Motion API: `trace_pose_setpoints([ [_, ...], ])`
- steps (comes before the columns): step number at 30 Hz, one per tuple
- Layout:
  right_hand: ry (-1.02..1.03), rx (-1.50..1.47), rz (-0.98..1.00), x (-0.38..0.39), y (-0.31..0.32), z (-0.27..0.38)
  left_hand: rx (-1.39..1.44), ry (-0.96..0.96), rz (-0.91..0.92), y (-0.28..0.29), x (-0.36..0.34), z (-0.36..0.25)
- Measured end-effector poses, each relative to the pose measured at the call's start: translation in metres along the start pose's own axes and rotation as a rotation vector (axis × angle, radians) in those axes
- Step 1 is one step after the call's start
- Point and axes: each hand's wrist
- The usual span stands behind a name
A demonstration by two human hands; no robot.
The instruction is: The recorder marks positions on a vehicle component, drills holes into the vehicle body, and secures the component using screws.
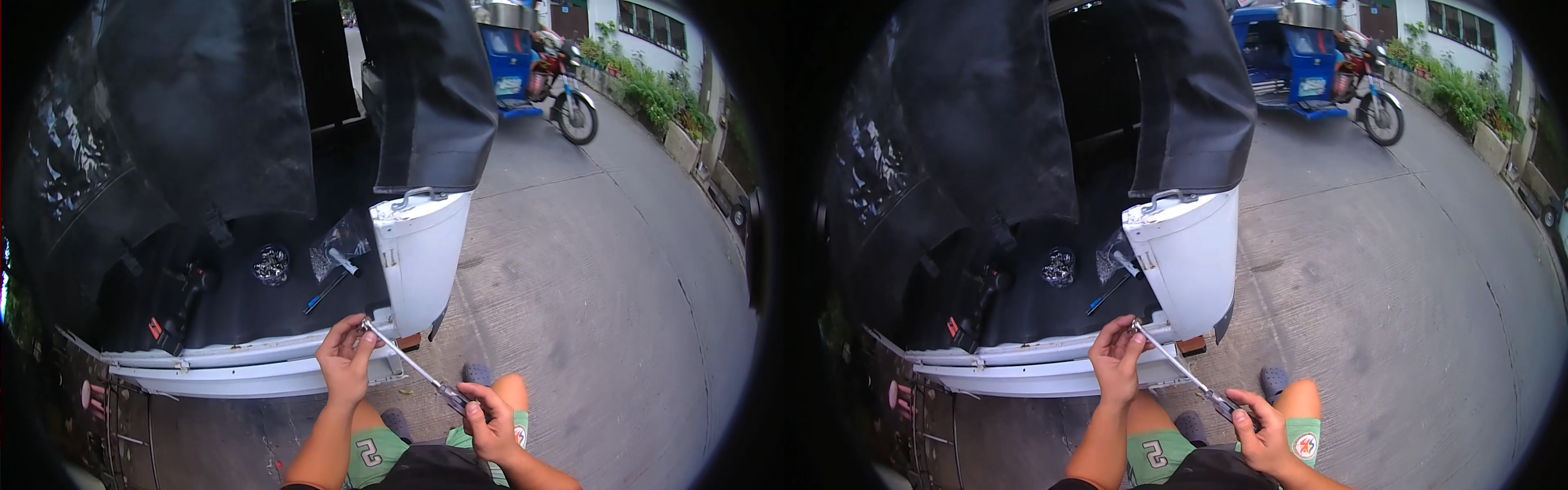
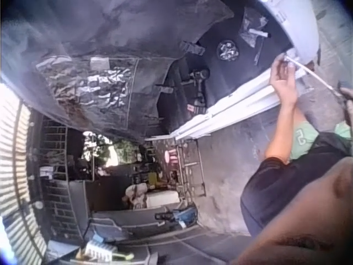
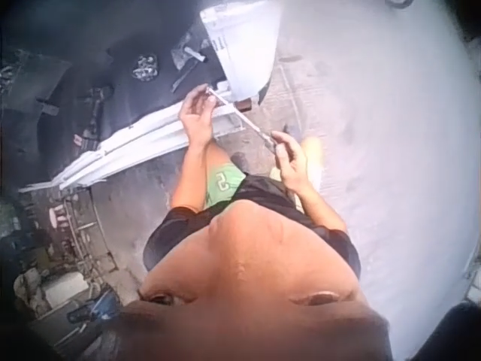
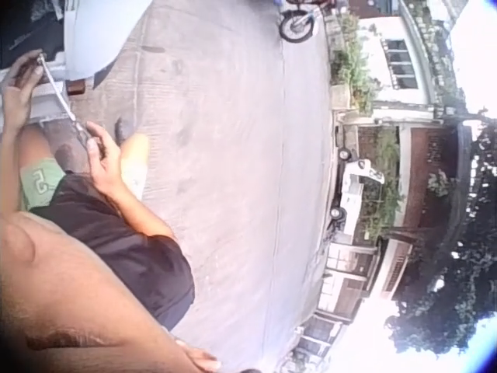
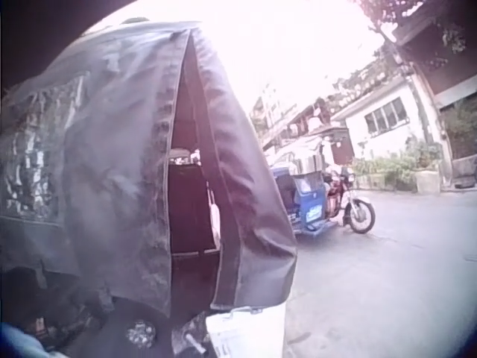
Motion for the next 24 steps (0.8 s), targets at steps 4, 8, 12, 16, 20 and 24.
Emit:
trace_pose_setpoints([
  [4, 0.696, 0.52, -0.077, -0.012, -0.005, 0.044, -0.044, -0.152, 0.021, -0.027, -0.019, -0.01],
  [8, 0.766, 0.648, -0.213, -0.008, -0.005, 0.055, -0.123, -0.36, 0.012, -0.055, -0.035, -0.024],
  [12, 0.838, 0.634, -0.297, -0.001, -0.008, 0.066, -0.22, -0.566, 0.012, -0.071, -0.045, -0.032],
  [16, 0.92, 0.644, -0.296, 0.003, -0.008, 0.074, -0.271, -0.746, -0.027, -0.082, -0.051, -0.031],
  [20, 0.932, 0.677, -0.296, 0.006, -0.011, 0.083, -0.27, -0.838, -0.114, -0.091, -0.055, -0.024],
  [24, 0.955, 0.756, -0.34, 0.011, -0.014, 0.099, -0.23, -0.902, -0.108, -0.102, -0.067, -0.021],
])
Point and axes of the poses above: each hand's wrist, its own x-axis away from the middle knuckle, its own y-axis out of the back of the hand, z = x × y, and after that the axes turned 2 degrees about -y, right-handed
